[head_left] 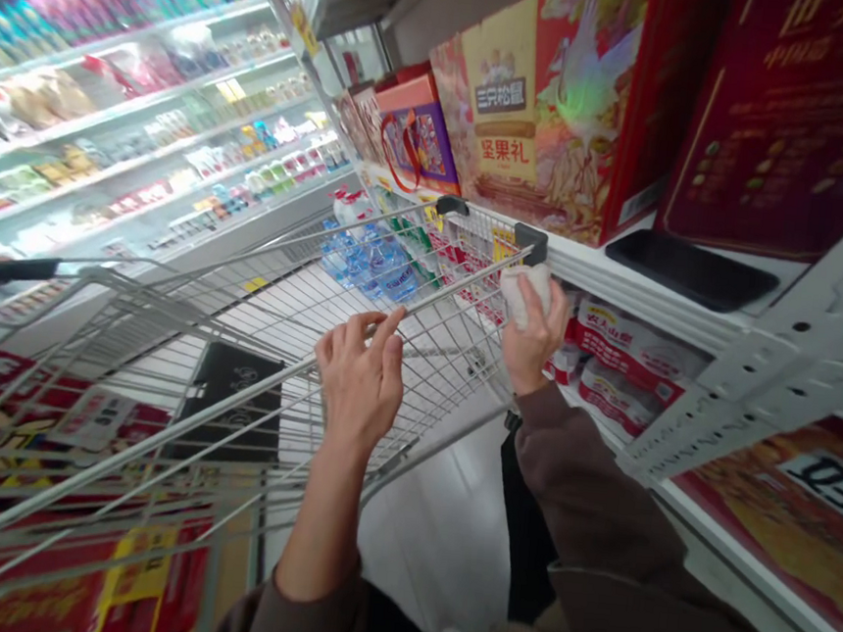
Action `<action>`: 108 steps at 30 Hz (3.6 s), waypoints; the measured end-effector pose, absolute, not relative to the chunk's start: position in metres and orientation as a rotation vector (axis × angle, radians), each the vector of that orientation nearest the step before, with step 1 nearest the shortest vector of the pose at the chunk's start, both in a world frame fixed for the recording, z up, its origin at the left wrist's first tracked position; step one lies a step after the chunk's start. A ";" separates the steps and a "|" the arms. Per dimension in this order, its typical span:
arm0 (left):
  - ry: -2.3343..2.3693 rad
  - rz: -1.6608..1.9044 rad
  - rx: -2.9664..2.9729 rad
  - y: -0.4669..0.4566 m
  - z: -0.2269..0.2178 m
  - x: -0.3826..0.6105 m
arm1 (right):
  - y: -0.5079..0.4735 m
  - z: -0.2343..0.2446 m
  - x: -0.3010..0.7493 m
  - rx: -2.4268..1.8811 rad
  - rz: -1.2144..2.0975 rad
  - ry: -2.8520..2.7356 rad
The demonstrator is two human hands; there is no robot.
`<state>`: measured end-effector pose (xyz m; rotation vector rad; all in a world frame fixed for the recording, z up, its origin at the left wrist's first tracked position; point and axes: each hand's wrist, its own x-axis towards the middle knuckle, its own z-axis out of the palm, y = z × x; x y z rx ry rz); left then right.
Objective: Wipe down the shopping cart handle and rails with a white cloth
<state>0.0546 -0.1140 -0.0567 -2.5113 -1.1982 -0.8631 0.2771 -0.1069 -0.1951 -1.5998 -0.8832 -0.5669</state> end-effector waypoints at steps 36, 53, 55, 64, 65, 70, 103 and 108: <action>-1.197 -1.154 -2.318 -0.126 -0.077 0.062 | -0.097 -0.209 0.299 -1.595 -0.223 -0.577; -1.152 -1.009 -2.398 -0.125 -0.134 0.083 | -0.109 -0.181 0.251 -1.574 -0.315 -0.713; -1.213 -1.100 -2.262 -0.126 -0.140 0.074 | -0.108 -0.182 0.247 -1.574 -0.327 -0.647; -1.389 -1.199 -2.073 -0.134 -0.153 0.041 | -0.107 -0.191 0.226 -1.523 -0.419 -0.710; -1.412 -1.206 -2.057 -0.135 -0.153 0.039 | -0.107 -0.191 0.222 -1.535 -0.413 -0.703; -1.462 -1.256 -2.053 -0.139 -0.146 0.020 | -0.119 -0.195 0.198 -1.434 -0.368 -1.077; -1.708 -1.246 -1.897 -0.157 -0.074 -0.095 | -0.126 -0.179 0.062 -1.317 -0.636 -1.039; -1.647 -1.226 -1.909 -0.157 -0.075 -0.102 | -0.124 -0.175 0.067 -1.338 -0.515 -1.017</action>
